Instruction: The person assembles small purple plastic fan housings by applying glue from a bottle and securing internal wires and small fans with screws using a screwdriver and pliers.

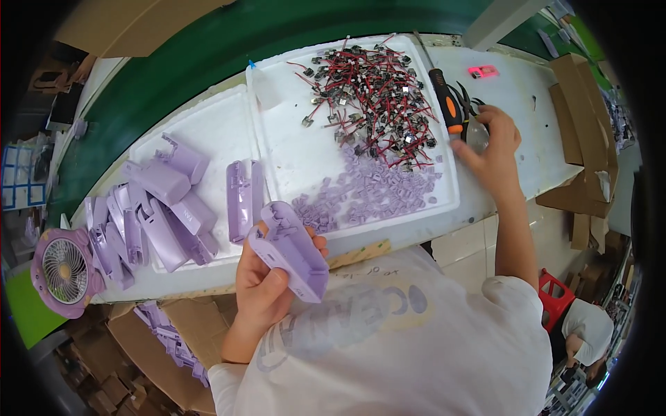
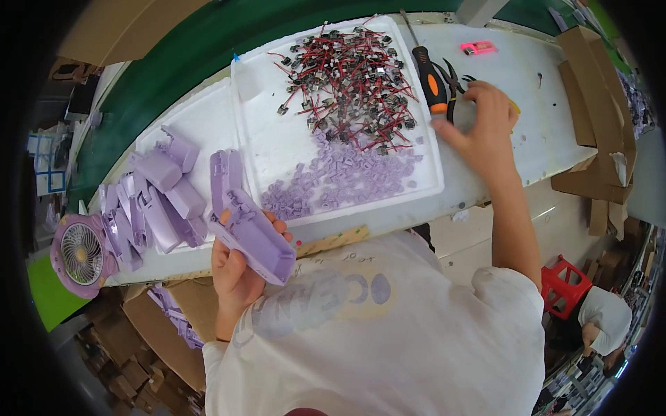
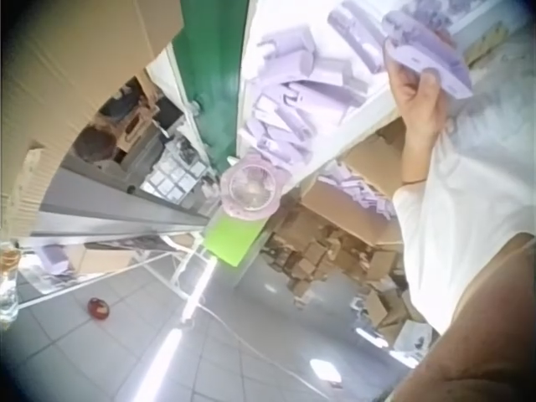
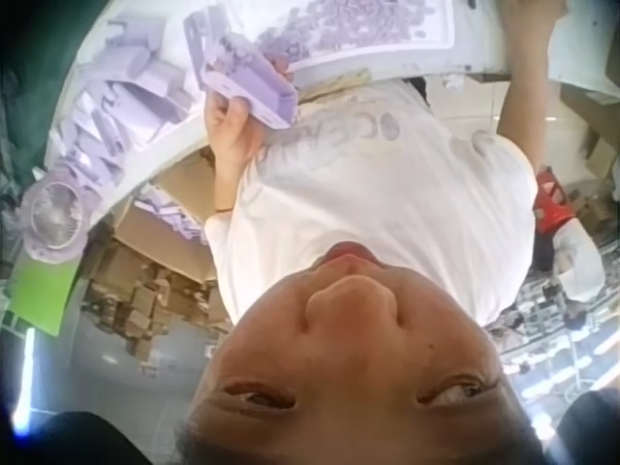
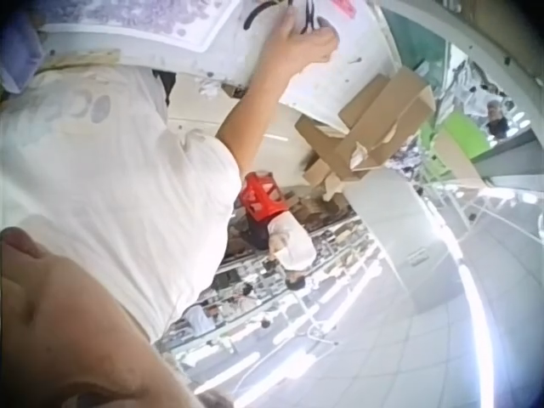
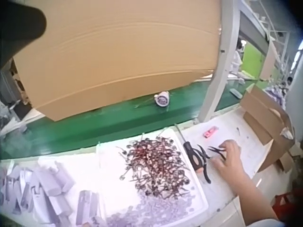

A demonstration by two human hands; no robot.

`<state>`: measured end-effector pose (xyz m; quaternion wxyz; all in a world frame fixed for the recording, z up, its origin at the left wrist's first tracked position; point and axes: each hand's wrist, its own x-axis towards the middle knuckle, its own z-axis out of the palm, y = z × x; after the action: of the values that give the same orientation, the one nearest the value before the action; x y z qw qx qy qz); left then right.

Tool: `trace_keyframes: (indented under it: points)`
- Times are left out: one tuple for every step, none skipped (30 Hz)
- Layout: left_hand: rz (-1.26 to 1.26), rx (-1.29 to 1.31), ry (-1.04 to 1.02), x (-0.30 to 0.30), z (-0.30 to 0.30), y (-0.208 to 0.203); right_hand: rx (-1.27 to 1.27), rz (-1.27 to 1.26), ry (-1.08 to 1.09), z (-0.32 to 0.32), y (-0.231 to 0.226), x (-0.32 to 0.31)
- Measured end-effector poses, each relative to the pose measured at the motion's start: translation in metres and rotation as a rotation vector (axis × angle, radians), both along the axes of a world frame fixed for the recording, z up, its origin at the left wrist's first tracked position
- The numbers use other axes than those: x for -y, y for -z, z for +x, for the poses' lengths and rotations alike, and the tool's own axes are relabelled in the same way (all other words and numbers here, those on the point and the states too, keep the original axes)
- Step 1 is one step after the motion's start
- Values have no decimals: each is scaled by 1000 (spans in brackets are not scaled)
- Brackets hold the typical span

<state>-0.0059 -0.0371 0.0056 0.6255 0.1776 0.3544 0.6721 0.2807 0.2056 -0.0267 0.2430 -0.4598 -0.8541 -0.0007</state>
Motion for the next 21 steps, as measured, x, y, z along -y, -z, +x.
trace_keyframes:
  points:
    - [1,6,15,0,0,0,18,-73,21,-5,-1,7]
    - [1,8,25,1,-1,0,32,-148,35,-10,-1,11]
    - [-3,1,13,2,-1,1,75,-151,7,-10,-2,10]
    - [7,44,29,2,-1,3,68,-154,-7,-6,0,8]
    - [18,83,42,2,-1,2,57,-126,-32,-2,3,6]
    - [5,109,33,2,-1,1,44,-96,-59,-3,5,5]
    - [2,96,14,2,0,-1,15,-79,-49,-7,2,6]
    - [45,101,28,1,2,0,-38,-94,-18,-6,2,3]
    - [88,106,42,-1,2,1,-91,-111,13,-7,2,1]
    - [105,96,62,-1,0,3,-252,-208,-15,-10,-5,4]
    - [103,88,41,-2,1,4,-339,-348,-12,-19,-19,12]
    - [147,72,42,-2,2,5,-422,-493,-6,-30,-35,25]
    - [192,55,49,-1,3,4,-466,-470,-140,-40,-47,38]
    - [163,38,33,0,4,2,-375,-397,-418,-49,-56,44]
    - [157,31,30,0,3,2,-280,-313,-682,-56,-65,49]
    - [182,-29,44,-1,2,3,-231,-402,-755,-67,-76,60]
    - [208,-84,58,0,0,3,-175,-491,-827,-79,-86,70]
    - [206,-85,65,0,0,2,-153,-610,-853,-85,-95,77]
    - [227,-111,69,-1,0,0,-163,-661,-917,-90,-96,76]
    - [249,-139,71,0,1,-1,-171,-618,-952,-96,-97,77]
    - [248,-140,72,0,1,-1,-178,-575,-987,-100,-98,76]
